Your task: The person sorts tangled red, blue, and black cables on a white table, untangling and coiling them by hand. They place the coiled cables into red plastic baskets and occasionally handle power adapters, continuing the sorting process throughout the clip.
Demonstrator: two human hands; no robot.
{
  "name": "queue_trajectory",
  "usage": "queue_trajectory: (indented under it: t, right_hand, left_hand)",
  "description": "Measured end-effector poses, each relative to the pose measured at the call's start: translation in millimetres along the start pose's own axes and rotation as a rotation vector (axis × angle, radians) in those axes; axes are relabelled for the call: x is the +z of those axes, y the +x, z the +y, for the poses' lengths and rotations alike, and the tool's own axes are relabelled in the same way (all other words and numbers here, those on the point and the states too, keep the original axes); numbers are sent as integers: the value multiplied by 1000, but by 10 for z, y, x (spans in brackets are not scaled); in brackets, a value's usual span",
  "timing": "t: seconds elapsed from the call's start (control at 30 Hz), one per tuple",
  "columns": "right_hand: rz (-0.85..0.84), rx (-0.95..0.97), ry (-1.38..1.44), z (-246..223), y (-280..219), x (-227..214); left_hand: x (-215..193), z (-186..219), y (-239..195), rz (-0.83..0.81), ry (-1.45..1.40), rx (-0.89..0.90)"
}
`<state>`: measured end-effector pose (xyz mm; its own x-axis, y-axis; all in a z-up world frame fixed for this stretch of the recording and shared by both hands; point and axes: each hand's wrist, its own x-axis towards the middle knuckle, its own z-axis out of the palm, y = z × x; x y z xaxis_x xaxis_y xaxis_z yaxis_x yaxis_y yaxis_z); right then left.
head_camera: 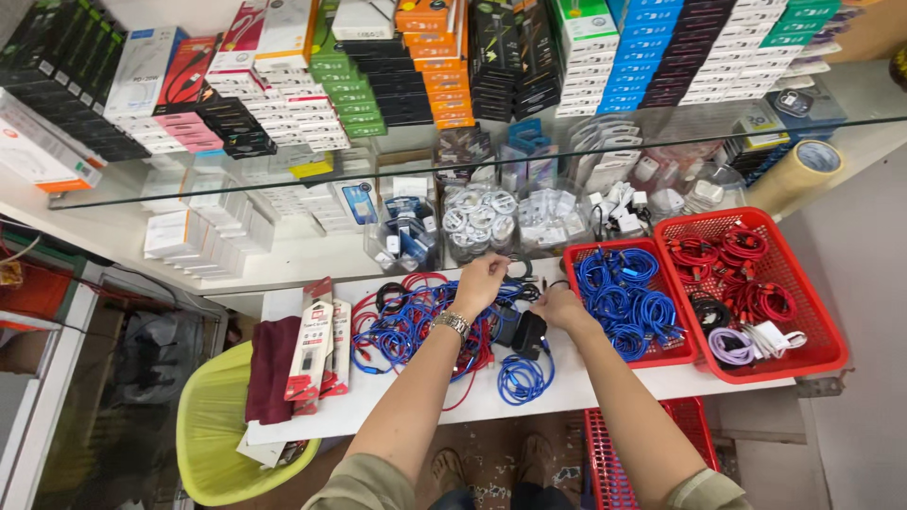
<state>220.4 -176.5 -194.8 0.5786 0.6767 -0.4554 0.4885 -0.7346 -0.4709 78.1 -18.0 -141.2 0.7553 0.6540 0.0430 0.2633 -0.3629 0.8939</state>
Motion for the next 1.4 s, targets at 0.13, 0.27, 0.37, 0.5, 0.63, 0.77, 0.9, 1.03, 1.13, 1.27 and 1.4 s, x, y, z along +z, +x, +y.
queue_trajectory:
  t: [0.13,0.27,0.37,0.5,0.63,0.77,0.9,1.03,1.13,1.27,1.4]
  right_hand:
    - [133,143,-151,-36,-84,458]
    - [256,218,-165,-95,-210,700]
    - [331,305,-50,-96,-285,746]
    - [378,275,304,-88,-387,598]
    - [287,167,542,-158,-595,196]
    - [178,-138,898,-265,-855,-429]
    - [34,-222,1263,-224,-1183,-903]
    - [117,-245,1212,174,-1454,-1328]
    - [625,-383,643,538,-1536,-1615]
    - [710,-143,718,1032,-1607,-1746]
    - [823,-33,344,1826,-1717,-1952]
  left_hand:
    - [-190,-102,-314,-54,-48,6]
    - [-204,-143,-538,-157,-33,-98]
    - [-147,-218,-585,-233,-18,-70]
    - [-2,-324,-543,-271,-19,-45]
    - [120,-196,-488,-206,-126,-215]
    - [28,303,-362,-349,-583,-599]
    - [126,909,-294,-586,-853,-573]
    - [561,1262,-196,-702,-543,-198]
    - [984,1426,-118,-683,-261,75]
    - [1656,1736,-129,-709,-148,242]
    - [2288,2083,-245,-611,-3,103]
